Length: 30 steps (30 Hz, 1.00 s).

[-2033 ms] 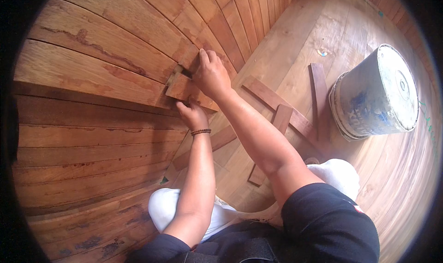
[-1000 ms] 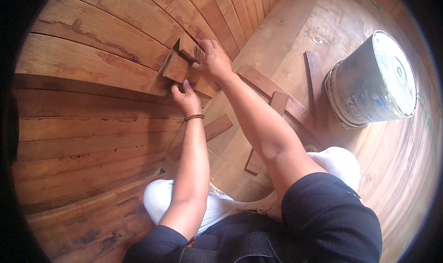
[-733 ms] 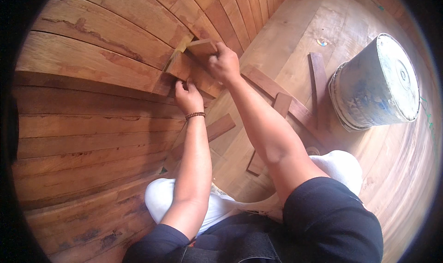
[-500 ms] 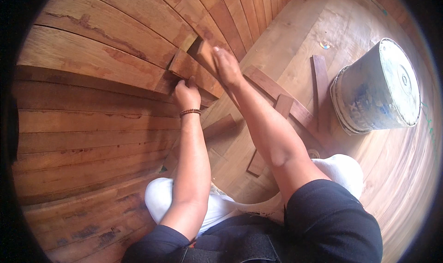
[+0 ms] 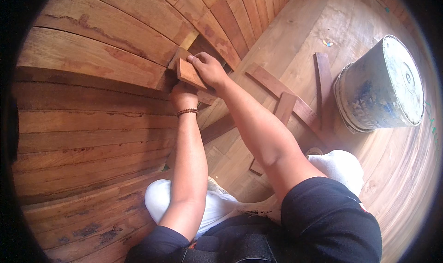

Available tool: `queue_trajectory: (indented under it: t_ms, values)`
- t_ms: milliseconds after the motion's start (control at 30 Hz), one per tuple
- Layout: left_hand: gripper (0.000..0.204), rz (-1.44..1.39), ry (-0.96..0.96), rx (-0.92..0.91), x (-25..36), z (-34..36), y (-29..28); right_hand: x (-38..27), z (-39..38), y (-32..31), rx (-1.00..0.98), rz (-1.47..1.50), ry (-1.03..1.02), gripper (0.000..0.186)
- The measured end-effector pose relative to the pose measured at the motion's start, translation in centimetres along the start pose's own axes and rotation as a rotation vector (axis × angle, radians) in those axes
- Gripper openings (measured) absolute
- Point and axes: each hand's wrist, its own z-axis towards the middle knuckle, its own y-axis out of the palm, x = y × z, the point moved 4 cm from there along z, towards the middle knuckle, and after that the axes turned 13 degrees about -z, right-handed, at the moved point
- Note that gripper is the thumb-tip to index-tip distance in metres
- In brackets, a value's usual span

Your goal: The person cuts wooden planks using a miter saw, carries them into a wooden room, and fits them into gaps in the wall. They use a utility knife to trim edges and a hand saw to adjust plank lengths before placing them.

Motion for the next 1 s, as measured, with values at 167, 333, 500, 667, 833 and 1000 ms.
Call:
queue_trajectory:
  t_ms: [167,333,500,667,833,1000]
  values:
    - [0.033,-0.068,-0.084,0.143,0.4,-1.0,-0.6,-0.6,0.0,-1.3,-0.091,-0.032,-0.009,0.042]
    - [0.026,-0.371,0.024,0.227,0.9,-1.5,-1.0,0.6,0.8,-2.1,-0.109,0.008,0.001,0.04]
    - [0.022,-0.469,0.159,0.263,1.0,-1.3,-0.8,1.7,1.5,-2.0,-0.136,0.161,0.002,0.042]
    - [0.018,-0.456,0.254,0.254,0.7,-1.0,-0.5,2.0,1.5,-2.0,-0.124,0.139,-0.052,0.04]
    - [0.019,-0.423,0.3,0.287,1.3,-1.3,-0.6,1.6,1.2,-2.4,-0.11,0.117,-0.062,0.041]
    - [0.024,-0.486,0.169,0.19,2.5,-1.6,-0.7,1.0,0.7,-3.0,-0.117,0.015,-0.069,0.038]
